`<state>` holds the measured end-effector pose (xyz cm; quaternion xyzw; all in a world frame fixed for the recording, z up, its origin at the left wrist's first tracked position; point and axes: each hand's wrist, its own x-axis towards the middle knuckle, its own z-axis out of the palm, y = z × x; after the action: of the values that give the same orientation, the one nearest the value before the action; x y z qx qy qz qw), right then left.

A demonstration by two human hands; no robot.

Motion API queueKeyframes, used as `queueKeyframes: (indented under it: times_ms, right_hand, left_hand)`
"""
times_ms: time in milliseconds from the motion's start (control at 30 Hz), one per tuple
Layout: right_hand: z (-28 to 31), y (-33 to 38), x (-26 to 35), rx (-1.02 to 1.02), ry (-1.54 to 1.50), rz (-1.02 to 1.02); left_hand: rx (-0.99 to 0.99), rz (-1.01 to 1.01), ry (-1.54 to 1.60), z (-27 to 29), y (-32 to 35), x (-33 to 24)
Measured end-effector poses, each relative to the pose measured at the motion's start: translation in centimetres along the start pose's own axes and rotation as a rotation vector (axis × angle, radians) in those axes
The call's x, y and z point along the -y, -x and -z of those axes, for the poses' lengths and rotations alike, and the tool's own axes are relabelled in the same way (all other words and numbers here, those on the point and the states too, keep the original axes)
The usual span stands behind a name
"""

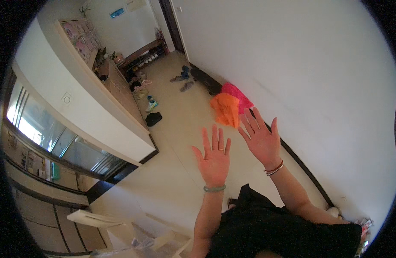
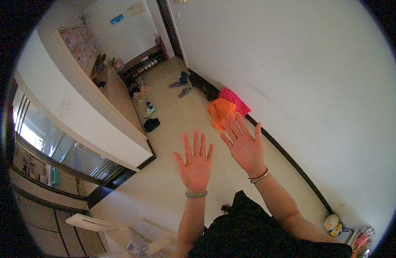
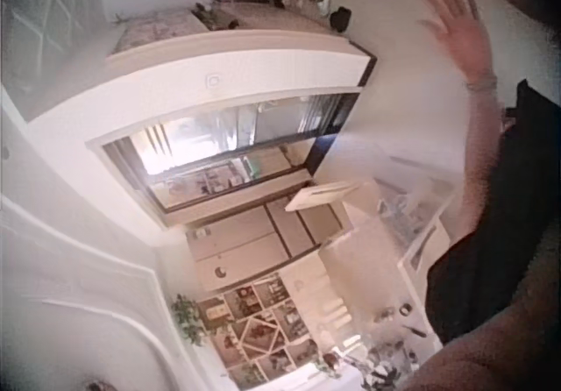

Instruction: The person moves through a bedroom, living room, and balcony, picking up and relocating various household items. They handle a clothes hanger, a white strap, a towel, a sock, and plastic bags, placing them in different locations such as a balcony rack, a bathroom, and a shoe rack area.

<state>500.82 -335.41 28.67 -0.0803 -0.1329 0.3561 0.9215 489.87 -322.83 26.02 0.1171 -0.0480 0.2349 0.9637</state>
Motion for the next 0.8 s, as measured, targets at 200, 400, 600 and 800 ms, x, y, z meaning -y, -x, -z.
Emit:
queueKeyframes:
  times_ms: [200,400,600,800]
  right_hand:
    - [5.4,-11.3,-1.7,-0.006,-0.050,-0.007]
    - [8.3,-26.0,-2.3,0.012,-0.071,-0.012]
    - [8.0,-41.7,-3.9,0.039,-0.075,-0.051]
    - [10.1,-54.4,-5.3,0.038,-0.096,-0.065]
  left_hand:
    - [0.016,0.044,-0.023,5.7,-11.2,-1.7]
    - [0.017,0.038,0.003,8.4,-25.1,-5.6]
    - [0.044,-0.038,-0.038,9.1,-38.8,-10.9]
    - [0.054,-0.055,0.013,11.8,-51.4,-14.9]
